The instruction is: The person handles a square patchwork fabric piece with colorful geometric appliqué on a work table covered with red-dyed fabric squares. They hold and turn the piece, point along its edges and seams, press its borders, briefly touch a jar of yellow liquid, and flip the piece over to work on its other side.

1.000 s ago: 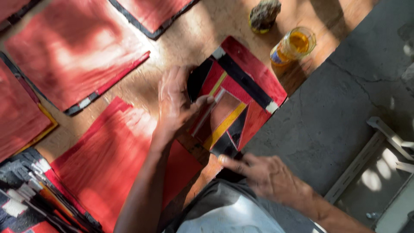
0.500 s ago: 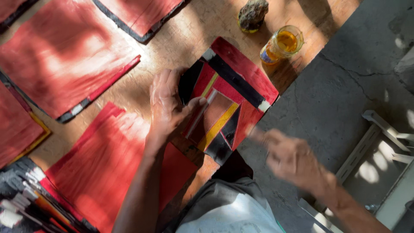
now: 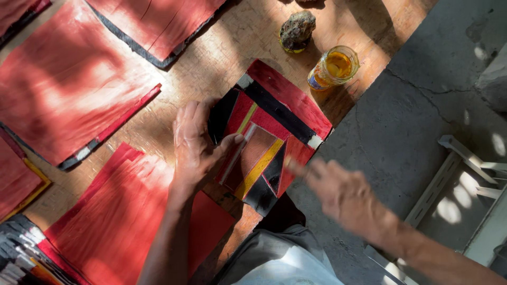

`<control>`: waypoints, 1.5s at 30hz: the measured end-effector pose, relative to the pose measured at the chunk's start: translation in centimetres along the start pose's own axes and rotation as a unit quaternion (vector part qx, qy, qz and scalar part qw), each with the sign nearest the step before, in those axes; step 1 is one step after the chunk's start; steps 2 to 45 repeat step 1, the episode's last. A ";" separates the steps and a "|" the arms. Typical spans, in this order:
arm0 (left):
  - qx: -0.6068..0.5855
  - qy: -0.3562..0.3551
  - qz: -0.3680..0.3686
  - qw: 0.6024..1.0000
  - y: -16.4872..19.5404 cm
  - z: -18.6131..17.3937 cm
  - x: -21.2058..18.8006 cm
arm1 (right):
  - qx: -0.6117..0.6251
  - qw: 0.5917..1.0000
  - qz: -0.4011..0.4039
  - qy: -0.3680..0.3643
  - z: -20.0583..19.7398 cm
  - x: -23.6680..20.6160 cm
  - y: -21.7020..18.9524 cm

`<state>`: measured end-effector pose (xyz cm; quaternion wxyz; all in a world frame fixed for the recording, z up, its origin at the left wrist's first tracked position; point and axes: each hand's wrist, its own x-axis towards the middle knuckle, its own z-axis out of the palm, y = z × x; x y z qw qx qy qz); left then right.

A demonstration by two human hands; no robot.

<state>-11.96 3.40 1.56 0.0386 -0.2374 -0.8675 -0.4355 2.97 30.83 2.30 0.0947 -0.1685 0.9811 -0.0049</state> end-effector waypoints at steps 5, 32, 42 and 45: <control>0.002 -0.002 0.002 1.000 0.0 -0.1 0.1 | 0.020 0.999 -0.027 0.026 -0.2 -0.3 -0.8; 0.002 -0.002 0.002 1.000 0.0 -0.1 0.1 | 0.020 0.999 -0.027 0.026 -0.2 -0.3 -0.8; 0.002 -0.002 0.002 1.000 0.0 -0.1 0.1 | 0.020 0.999 -0.027 0.026 -0.2 -0.3 -0.8; 0.002 -0.002 0.002 1.000 0.0 -0.1 0.1 | 0.020 0.999 -0.027 0.026 -0.2 -0.3 -0.8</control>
